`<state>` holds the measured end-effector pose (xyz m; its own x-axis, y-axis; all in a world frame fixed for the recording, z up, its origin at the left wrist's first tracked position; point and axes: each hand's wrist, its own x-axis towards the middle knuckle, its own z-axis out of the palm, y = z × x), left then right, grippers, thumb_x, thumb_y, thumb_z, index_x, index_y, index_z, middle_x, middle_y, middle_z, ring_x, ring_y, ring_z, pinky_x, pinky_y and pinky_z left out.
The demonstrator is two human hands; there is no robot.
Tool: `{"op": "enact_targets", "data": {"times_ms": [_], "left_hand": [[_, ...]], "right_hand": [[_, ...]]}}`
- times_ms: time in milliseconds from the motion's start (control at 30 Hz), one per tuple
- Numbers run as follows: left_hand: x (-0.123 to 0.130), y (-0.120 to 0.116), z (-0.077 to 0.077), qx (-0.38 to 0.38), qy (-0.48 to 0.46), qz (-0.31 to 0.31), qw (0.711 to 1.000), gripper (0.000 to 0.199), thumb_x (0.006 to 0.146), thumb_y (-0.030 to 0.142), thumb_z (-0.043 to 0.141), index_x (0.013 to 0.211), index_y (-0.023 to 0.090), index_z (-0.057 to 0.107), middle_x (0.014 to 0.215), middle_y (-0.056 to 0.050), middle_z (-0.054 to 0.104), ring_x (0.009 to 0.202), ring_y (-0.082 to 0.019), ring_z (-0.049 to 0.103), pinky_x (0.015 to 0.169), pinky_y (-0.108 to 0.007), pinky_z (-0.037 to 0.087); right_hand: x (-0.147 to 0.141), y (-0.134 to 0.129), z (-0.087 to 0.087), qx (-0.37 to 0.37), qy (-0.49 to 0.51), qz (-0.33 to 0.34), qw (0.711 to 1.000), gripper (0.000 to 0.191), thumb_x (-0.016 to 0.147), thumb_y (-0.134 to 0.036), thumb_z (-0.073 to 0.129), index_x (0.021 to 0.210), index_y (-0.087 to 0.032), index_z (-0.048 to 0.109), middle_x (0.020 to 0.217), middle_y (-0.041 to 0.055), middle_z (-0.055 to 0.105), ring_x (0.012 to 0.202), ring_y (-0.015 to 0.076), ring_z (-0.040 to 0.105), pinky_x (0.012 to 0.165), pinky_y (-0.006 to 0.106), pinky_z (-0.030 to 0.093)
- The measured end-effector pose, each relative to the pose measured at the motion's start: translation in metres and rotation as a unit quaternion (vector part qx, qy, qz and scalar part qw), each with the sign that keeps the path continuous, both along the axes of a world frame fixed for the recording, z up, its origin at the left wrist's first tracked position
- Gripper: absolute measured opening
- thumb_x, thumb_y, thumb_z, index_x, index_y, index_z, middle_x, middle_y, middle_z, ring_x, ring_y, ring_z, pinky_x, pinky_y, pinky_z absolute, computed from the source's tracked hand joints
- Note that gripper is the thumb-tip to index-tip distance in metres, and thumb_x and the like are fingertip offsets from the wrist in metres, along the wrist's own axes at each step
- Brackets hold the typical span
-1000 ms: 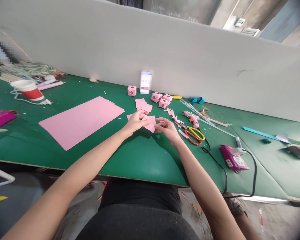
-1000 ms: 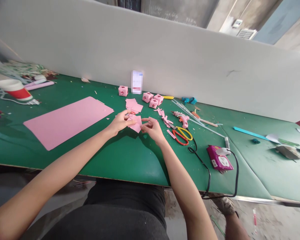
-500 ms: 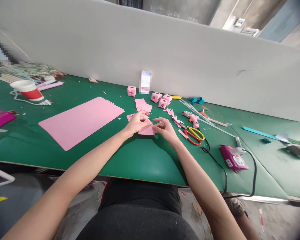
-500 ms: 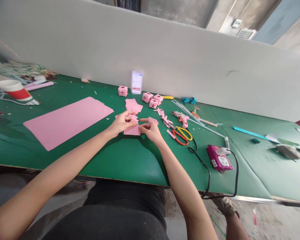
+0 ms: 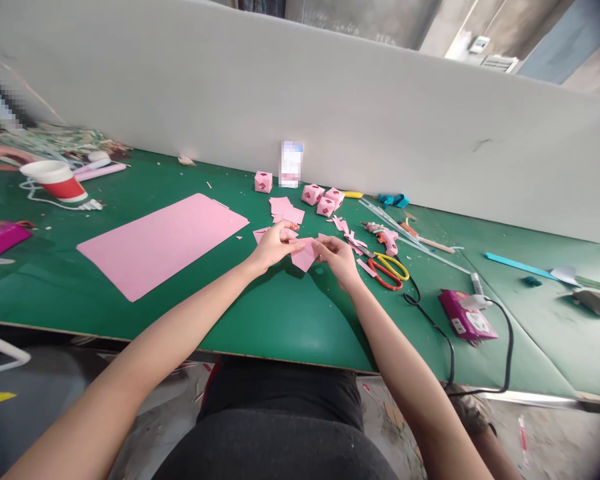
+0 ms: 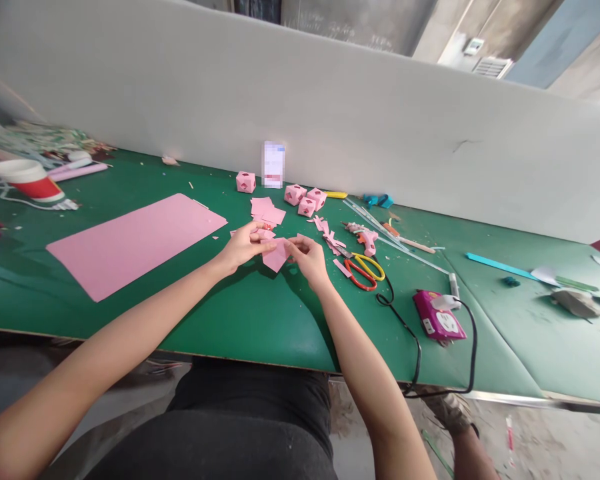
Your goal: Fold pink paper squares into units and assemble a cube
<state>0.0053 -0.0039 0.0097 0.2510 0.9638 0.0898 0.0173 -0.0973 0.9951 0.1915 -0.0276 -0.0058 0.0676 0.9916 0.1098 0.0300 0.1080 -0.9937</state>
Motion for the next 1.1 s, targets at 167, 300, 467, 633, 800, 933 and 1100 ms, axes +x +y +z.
{"op": "enact_targets", "data": {"times_ms": [167,300,467,633,800,933,1100], "left_hand": [[-0.0009,0.0004,0.0004,0.0,-0.006,0.056,0.998,0.048,0.077,0.017,0.082,0.117,0.017,0.054,0.075,0.002,0.066,0.065,-0.012,0.063,0.061,-0.024,0.047],[-0.0019,0.0021,0.0,-0.003,-0.028,0.075,0.997,0.047,0.078,0.019,0.082,0.116,0.018,0.056,0.08,-0.001,0.069,0.067,-0.013,0.064,0.058,-0.023,0.048],[-0.0009,0.0024,-0.0005,0.005,-0.029,0.077,0.997,0.042,0.08,0.019,0.08,0.115,0.018,0.057,0.081,-0.002,0.07,0.063,-0.012,0.063,0.055,-0.022,0.047],[-0.0004,0.0033,-0.0032,0.033,-0.027,0.065,0.997,0.047,0.079,0.024,0.082,0.117,0.018,0.054,0.084,-0.003,0.071,0.068,-0.014,0.064,0.055,-0.022,0.047],[-0.0001,0.001,-0.0021,0.038,-0.033,0.026,0.998,0.053,0.076,0.031,0.084,0.117,0.019,0.054,0.081,-0.001,0.07,0.073,-0.016,0.067,0.064,-0.026,0.051],[0.0003,-0.0009,-0.0004,0.059,-0.002,0.0,0.998,0.051,0.075,0.033,0.084,0.116,0.018,0.057,0.087,-0.004,0.073,0.085,-0.02,0.07,0.073,-0.03,0.053],[0.0005,0.0006,-0.0029,0.055,-0.02,-0.038,0.998,0.048,0.078,0.034,0.082,0.117,0.017,0.059,0.091,-0.005,0.074,0.088,-0.02,0.072,0.078,-0.031,0.053]], "right_hand": [[-0.0024,-0.003,0.0046,-0.022,0.039,-0.02,0.999,0.043,0.063,-0.055,0.09,0.084,-0.021,0.074,0.075,0.0035,0.074,0.071,0.0172,0.069,0.059,0.027,0.057],[-0.0015,-0.0045,0.0087,-0.046,0.117,0.0,0.992,0.045,0.071,-0.064,0.082,0.08,-0.021,0.076,0.083,0.0067,0.076,0.076,0.0171,0.071,0.061,0.025,0.058],[0.0009,-0.0021,0.0062,-0.06,0.161,0.035,0.984,0.046,0.059,-0.06,0.092,0.076,-0.021,0.075,0.085,0.0058,0.076,0.077,0.0169,0.071,0.061,0.024,0.059],[0.0006,0.0008,0.0006,-0.071,0.166,0.046,0.983,0.048,0.057,-0.058,0.094,0.078,-0.02,0.073,0.08,0.0034,0.074,0.074,0.0159,0.071,0.063,0.024,0.059],[-0.0001,-0.0037,0.0029,-0.069,0.109,0.099,0.987,0.046,0.061,-0.056,0.093,0.087,-0.022,0.077,0.086,0.0034,0.076,0.075,0.0165,0.071,0.068,0.028,0.06],[-0.0004,-0.0057,0.0028,-0.06,0.05,0.103,0.992,0.045,0.062,-0.059,0.091,0.083,-0.021,0.077,0.084,0.0036,0.075,0.076,0.0168,0.07,0.069,0.029,0.06],[0.0005,-0.0033,0.0004,-0.042,0.024,0.082,0.995,0.044,0.061,-0.059,0.091,0.076,-0.02,0.076,0.077,0.0027,0.073,0.071,0.0154,0.067,0.064,0.027,0.056]]}}
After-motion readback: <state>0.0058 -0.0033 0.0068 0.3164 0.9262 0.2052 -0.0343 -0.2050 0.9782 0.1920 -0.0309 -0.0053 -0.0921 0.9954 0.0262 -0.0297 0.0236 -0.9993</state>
